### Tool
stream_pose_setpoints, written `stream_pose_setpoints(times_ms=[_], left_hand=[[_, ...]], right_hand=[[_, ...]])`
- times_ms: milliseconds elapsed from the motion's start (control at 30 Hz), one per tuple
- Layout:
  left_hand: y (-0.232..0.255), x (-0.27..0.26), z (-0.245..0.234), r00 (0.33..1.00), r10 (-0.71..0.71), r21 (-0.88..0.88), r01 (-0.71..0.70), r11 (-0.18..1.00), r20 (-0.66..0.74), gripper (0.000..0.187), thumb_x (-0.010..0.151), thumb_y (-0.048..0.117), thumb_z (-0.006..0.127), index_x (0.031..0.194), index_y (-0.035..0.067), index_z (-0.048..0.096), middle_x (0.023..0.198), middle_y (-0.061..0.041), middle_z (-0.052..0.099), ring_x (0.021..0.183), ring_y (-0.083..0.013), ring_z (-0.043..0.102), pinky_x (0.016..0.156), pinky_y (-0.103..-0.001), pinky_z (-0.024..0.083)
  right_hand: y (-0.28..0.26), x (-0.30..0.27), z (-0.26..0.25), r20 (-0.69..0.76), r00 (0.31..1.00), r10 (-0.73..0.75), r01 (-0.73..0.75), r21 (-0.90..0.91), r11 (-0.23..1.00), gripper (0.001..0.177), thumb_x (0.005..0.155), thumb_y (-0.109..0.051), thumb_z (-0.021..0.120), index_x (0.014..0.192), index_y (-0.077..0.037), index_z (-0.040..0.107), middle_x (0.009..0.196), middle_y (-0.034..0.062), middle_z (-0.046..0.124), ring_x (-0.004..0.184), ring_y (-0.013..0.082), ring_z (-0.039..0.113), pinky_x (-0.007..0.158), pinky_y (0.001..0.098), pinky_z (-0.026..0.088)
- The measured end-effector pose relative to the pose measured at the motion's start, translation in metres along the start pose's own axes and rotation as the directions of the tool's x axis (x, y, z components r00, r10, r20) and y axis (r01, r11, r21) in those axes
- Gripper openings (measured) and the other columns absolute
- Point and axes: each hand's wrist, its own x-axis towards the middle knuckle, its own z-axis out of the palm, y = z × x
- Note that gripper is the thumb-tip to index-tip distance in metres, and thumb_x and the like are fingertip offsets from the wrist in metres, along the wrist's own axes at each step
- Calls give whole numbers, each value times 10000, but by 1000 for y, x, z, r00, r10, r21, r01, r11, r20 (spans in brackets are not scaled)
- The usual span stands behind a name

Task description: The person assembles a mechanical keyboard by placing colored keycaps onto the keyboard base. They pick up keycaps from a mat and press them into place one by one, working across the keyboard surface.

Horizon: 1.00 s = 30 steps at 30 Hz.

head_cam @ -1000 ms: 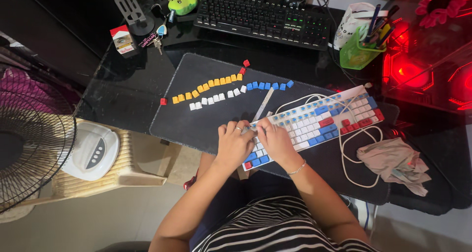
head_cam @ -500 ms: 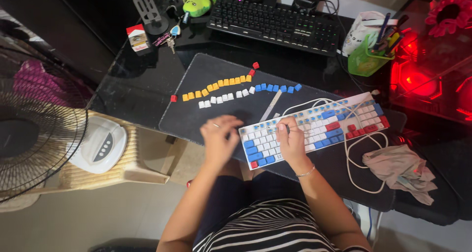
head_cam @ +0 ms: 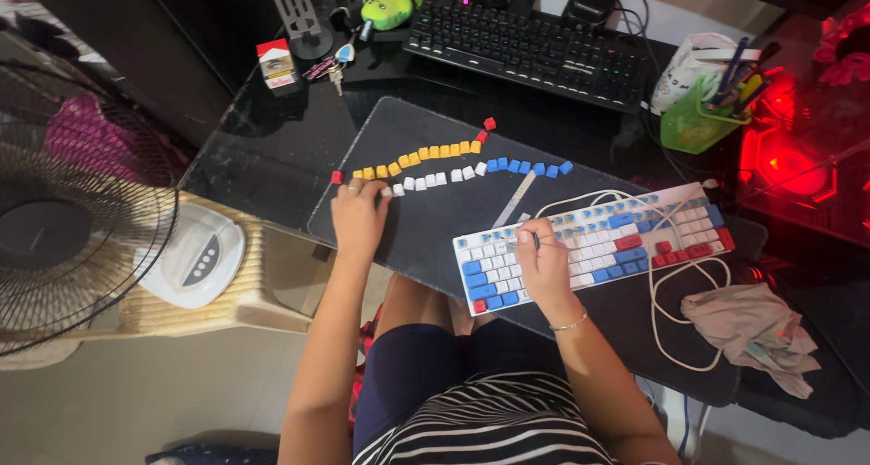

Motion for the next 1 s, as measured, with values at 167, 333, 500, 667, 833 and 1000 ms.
stream_pose_setpoints(times_ms=[167, 333, 500, 667, 833, 1000], left_hand=[[51, -10, -25, 996, 81, -248, -84, 965, -23, 139, 859, 202, 817, 969, 152, 748, 987, -31, 748, 939, -267, 640, 830, -420, 464], [133, -41, -14, 937, 329, -525, -220, 822, 122, 293, 808, 192, 811, 1089, 132, 754, 973, -25, 742, 930, -245, 633, 863, -406, 432], [154, -50, 10, 918, 389, -466, -312, 828, 76, 141, 816, 187, 811, 932, 167, 734, 938, 31, 736, 903, -217, 617, 842, -387, 417], [154, -55, 22, 912, 405, -384, -352, 854, 65, 114, 816, 195, 814, 910, 184, 750, 925, 53, 733, 870, -197, 600, 794, -381, 377], [153, -55, 24, 916, 400, -327, -369, 870, 33, 88, 804, 202, 817, 868, 174, 763, 946, 62, 737, 872, -184, 590, 804, -380, 377], [148, -52, 19, 900, 431, -365, -380, 850, 68, 158, 739, 167, 794, 896, 163, 787, 1023, 38, 739, 922, -194, 580, 830, -385, 379]], right_hand=[[9, 0, -22, -71, 997, 16, -14, 29, 999, 133, 1074, -130, 503, 979, -47, 544, 688, 6, 561, 611, 64, 533, 581, 247, 454], [10, 2, -34, -110, 994, -14, 19, 37, 999, 122, 1087, -126, 490, 1004, -47, 530, 684, -6, 566, 616, 55, 534, 598, 237, 456], [11, -1, -39, -115, 993, 33, -33, -3, 999, 140, 1074, -145, 506, 978, -49, 541, 655, 9, 562, 596, 60, 544, 573, 246, 454], [14, -2, -40, -87, 996, 6, -10, -45, 999, 157, 1074, -172, 518, 994, -43, 556, 684, 43, 565, 615, 120, 565, 596, 303, 471], [5, 11, -31, -4, 999, -34, 33, -145, 989, 141, 1048, -188, 549, 1021, -51, 562, 718, 113, 630, 637, 257, 676, 598, 374, 503], [-11, 32, -28, 171, 983, 60, -15, -252, 968, 146, 1026, -217, 556, 1027, -71, 565, 641, 154, 620, 624, 332, 669, 563, 421, 479]])
